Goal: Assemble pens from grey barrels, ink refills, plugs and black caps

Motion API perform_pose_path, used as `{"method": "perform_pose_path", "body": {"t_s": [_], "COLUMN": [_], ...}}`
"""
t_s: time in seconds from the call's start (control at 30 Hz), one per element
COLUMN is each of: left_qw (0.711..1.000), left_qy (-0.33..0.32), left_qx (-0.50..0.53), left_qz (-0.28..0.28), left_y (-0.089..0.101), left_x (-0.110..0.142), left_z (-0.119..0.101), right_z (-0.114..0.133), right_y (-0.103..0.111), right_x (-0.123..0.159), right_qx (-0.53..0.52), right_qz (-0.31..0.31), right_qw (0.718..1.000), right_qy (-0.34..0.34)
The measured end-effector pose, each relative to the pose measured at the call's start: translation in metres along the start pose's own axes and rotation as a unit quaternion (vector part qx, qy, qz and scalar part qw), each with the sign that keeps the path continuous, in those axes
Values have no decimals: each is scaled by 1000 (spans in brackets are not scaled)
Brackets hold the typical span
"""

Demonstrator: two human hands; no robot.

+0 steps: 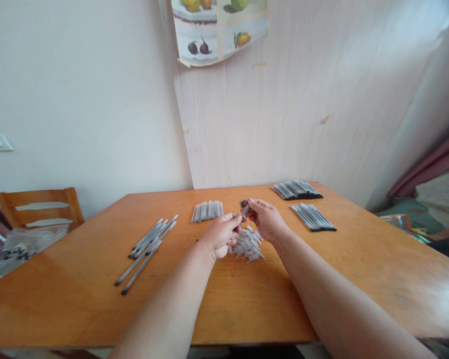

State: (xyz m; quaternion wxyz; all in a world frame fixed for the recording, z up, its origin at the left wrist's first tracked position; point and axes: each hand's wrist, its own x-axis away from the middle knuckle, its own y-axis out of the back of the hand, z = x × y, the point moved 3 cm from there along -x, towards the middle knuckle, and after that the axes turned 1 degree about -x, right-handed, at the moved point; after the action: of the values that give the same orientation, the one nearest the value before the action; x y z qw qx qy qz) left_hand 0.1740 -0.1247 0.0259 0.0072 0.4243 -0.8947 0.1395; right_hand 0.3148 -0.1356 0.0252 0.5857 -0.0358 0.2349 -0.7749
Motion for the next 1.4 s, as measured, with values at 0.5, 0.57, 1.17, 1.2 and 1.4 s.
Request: {"method": "perform_pose_path", "body": {"t_s": [0.5,0.57,1.17,1.2,1.4], "left_qw": [992,991,990,990,992], "left_qy": [76,80,67,55,14], "left_qx": [95,101,103,108,129], "left_qz": [30,35,75,68,-1], "left_y": [1,1,9,10,25], "left_x": [0,-1,6,5,0], "left_z": [-3,-3,0,0,-3], "right_z": [-5,-5,16,15,8], "right_y": [-1,0,59,62,57], "right_x": [-2,-3,-23,-22,-16], "right_qx": [-29,-27,-67,-29,260], "right_qz": [-15,-16,-157,-159,-122], "right_qw": [999,999,985,987,957], "right_qy": [-14,-15,-24,-26,-22]}}
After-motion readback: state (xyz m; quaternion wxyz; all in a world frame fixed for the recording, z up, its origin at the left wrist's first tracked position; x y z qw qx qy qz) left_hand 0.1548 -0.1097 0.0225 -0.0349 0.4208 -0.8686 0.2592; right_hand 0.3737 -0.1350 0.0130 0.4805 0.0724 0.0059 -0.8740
